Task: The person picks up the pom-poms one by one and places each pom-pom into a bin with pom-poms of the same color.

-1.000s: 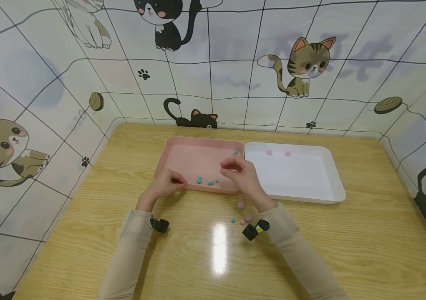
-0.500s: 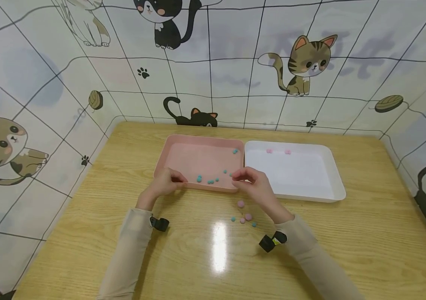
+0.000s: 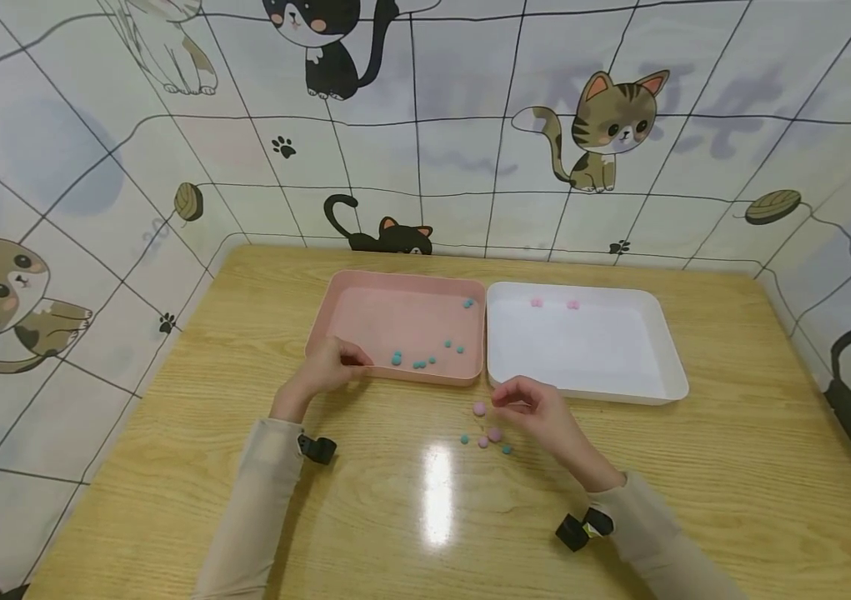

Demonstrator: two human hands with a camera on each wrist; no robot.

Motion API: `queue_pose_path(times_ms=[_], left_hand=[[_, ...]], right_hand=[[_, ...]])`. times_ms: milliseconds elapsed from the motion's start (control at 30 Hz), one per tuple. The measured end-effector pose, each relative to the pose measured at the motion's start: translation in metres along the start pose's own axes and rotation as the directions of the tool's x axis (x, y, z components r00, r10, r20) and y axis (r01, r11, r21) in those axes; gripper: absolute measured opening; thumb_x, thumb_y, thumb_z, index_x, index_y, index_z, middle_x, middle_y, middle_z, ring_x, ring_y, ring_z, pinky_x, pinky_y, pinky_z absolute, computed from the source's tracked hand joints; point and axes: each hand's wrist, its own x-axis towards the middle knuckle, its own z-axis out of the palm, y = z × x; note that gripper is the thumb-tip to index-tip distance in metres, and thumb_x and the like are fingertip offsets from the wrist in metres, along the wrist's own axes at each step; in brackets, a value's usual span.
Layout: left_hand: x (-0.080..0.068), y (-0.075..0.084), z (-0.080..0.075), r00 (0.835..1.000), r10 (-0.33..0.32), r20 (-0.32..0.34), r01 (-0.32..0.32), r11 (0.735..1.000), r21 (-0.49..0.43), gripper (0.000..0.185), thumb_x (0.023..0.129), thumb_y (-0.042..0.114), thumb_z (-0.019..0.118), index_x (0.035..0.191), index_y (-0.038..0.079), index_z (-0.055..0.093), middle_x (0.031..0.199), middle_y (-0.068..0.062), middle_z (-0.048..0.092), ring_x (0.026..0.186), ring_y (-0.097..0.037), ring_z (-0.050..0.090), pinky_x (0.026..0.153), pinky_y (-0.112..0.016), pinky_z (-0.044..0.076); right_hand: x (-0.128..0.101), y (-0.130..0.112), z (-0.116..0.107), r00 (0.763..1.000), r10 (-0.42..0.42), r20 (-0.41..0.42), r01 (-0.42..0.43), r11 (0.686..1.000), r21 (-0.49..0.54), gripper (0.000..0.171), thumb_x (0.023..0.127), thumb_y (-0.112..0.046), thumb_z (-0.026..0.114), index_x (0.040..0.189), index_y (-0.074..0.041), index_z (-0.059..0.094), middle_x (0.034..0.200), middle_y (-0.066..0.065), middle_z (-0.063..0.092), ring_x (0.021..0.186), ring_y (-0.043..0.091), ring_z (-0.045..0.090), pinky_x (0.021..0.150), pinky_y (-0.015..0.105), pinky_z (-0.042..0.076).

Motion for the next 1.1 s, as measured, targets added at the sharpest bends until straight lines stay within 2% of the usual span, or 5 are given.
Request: queue_pose_path(times_ms=[133, 300, 533, 800, 1100], left_hand=[[0.000, 0.000, 0.000, 1.000, -0.005, -0.001, 0.005, 1.000, 0.008, 0.004, 0.081, 0.000, 0.070, 0.079, -0.001, 0.073, 0.075, -0.009, 0.069, 0.065, -0.009, 0.056, 0.058, -0.022, 0.046], [-0.001, 0.000, 0.000, 1.000, -0.004, -0.002, 0.004, 1.000, 0.007, 0.004, 0.081, -0.001, 0.070, 0.079, -0.002, 0.073, 0.076, -0.010, 0.069, 0.065, -0.009, 0.056, 0.058, -0.021, 0.046], [0.000, -0.001, 0.000, 1.000, 0.000, -0.004, 0.000, 1.000, 0.014, 0.004, 0.081, -0.002, 0.069, 0.079, -0.002, 0.073, 0.077, -0.010, 0.069, 0.066, -0.009, 0.056, 0.059, -0.021, 0.046], [-0.001, -0.001, 0.000, 1.000, 0.014, -0.005, -0.013, 0.999, 0.034, 0.004, 0.081, 0.001, 0.070, 0.079, -0.001, 0.073, 0.076, -0.009, 0.069, 0.065, -0.009, 0.056, 0.058, -0.022, 0.046], [0.001, -0.002, -0.001, 1.000, 0.017, -0.003, -0.017, 0.999, 0.035, 0.005, 0.081, 0.002, 0.072, 0.078, -0.001, 0.073, 0.076, -0.008, 0.069, 0.065, -0.009, 0.056, 0.058, -0.021, 0.045]], right_hand=[[-0.010, 0.007, -0.001, 0.999, 0.035, 0.000, -0.035, 0.999, -0.023, 0.019, 0.081, 0.004, 0.068, 0.097, 0.010, 0.060, 0.096, 0.024, 0.061, 0.089, 0.022, 0.061, 0.077, 0.024, 0.052], [-0.020, 0.014, -0.001, 0.997, 0.078, 0.010, -0.077, 0.996, -0.034, 0.020, 0.080, 0.000, 0.071, 0.096, 0.007, 0.061, 0.092, 0.018, 0.063, 0.084, 0.022, 0.063, 0.074, 0.025, 0.052], [-0.030, 0.025, 0.001, 0.999, 0.023, 0.041, -0.018, 0.993, -0.118, 0.015, 0.077, 0.006, 0.071, 0.090, 0.003, 0.063, 0.089, 0.014, 0.065, 0.083, 0.024, 0.063, 0.072, 0.024, 0.053], [-0.034, 0.031, 0.002, 0.998, -0.037, 0.055, 0.044, 0.989, -0.139, 0.016, 0.077, 0.008, 0.069, 0.091, 0.003, 0.063, 0.090, 0.014, 0.064, 0.081, 0.030, 0.064, 0.070, 0.024, 0.053], [-0.030, 0.036, 0.007, 0.991, -0.125, 0.055, 0.135, 0.958, -0.252, 0.020, 0.072, 0.012, 0.071, 0.086, -0.001, 0.063, 0.086, 0.010, 0.065, 0.078, 0.023, 0.063, 0.067, 0.025, 0.053]])
